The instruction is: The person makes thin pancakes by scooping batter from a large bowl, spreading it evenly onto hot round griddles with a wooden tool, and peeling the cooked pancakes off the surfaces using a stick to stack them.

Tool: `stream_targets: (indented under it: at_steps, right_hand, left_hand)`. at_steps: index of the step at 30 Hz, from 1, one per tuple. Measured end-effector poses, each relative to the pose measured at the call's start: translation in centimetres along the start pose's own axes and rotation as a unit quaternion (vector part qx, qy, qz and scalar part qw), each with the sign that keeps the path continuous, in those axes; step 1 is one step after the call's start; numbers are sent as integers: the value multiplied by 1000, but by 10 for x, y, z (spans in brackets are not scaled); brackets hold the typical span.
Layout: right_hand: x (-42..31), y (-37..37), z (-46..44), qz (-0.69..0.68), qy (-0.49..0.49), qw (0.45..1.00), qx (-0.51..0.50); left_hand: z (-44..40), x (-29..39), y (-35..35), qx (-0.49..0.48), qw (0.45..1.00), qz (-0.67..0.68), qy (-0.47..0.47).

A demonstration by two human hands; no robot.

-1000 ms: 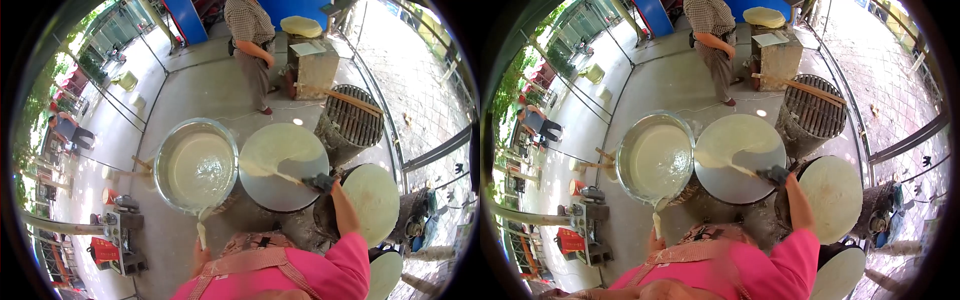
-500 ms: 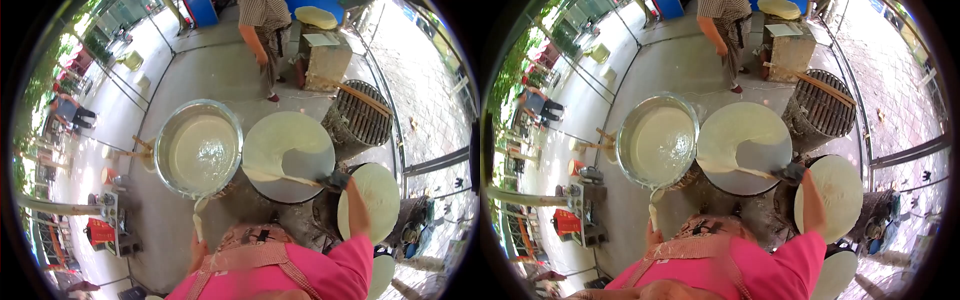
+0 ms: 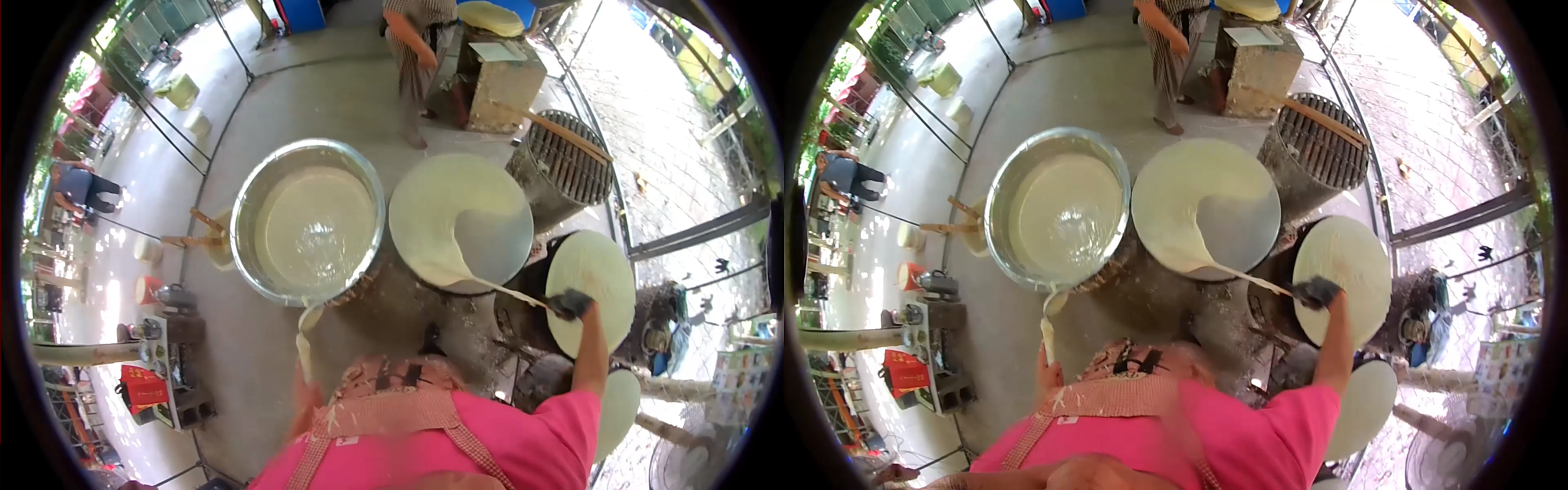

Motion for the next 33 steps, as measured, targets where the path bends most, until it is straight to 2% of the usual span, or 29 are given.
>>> stream_targets:
  at_steps: [3,5,6,9,12,15,17,19,20,22,25,27,28,30,31,32,33]
  right_hand:
    - [37,-46,121,8,-13,990,139]
    - [43,-127,158,19,33,965,261]
    - [38,-169,162,34,60,948,309]
    - [9,-311,101,107,135,901,398]
    - [-7,-385,35,220,128,867,428]
    - [-13,-374,72,256,178,829,464]
    - [-68,-331,149,65,134,902,406]
    - [-74,-320,157,0,146,907,396]
    - [-50,-334,110,32,176,890,419]
    - [-8,-332,61,89,144,885,434]
    - [27,-338,24,133,-38,906,400]
    - [4,-322,27,158,-20,920,358]
    - [-25,-290,69,185,55,925,327]
    - [-48,-262,100,18,65,920,386]
    - [-38,-255,110,-63,60,908,409]
    - [-14,-268,57,102,51,907,406]
    - [11,-282,6,263,43,873,408]
  left_hand:
    - [-41,-14,33,-54,994,-73,-59]
    - [-45,-15,50,-87,994,-67,-29]
    - [-31,12,52,-109,994,-19,21]
    - [-22,33,66,-154,988,1,27]
    - [-6,51,74,-181,983,25,30]
    - [0,45,92,-209,977,48,16]
    - [4,39,106,-241,966,95,26]
    - [14,28,110,-281,940,180,65]
    - [15,21,109,-278,935,206,78]
    - [6,2,108,-268,921,266,101]
    - [1,-24,97,-338,860,355,141]
    - [1,-20,100,-380,817,406,150]
    - [6,-18,99,-408,784,444,150]
    - [21,-11,90,-409,773,459,158]
    - [40,11,81,-412,794,421,151]
    - [38,2,75,-431,763,444,185]
    - [29,-10,66,-449,729,468,218]
Point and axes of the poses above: each hand's wrist, its own z-axis away from the middle knuckle, its own y-axis out of the back of the hand, x = y × z, the point moved 5 cm from there along -z, towards the middle knuckle, and after that the axes turned 4 degrees about -z, right-handed, at the moved point
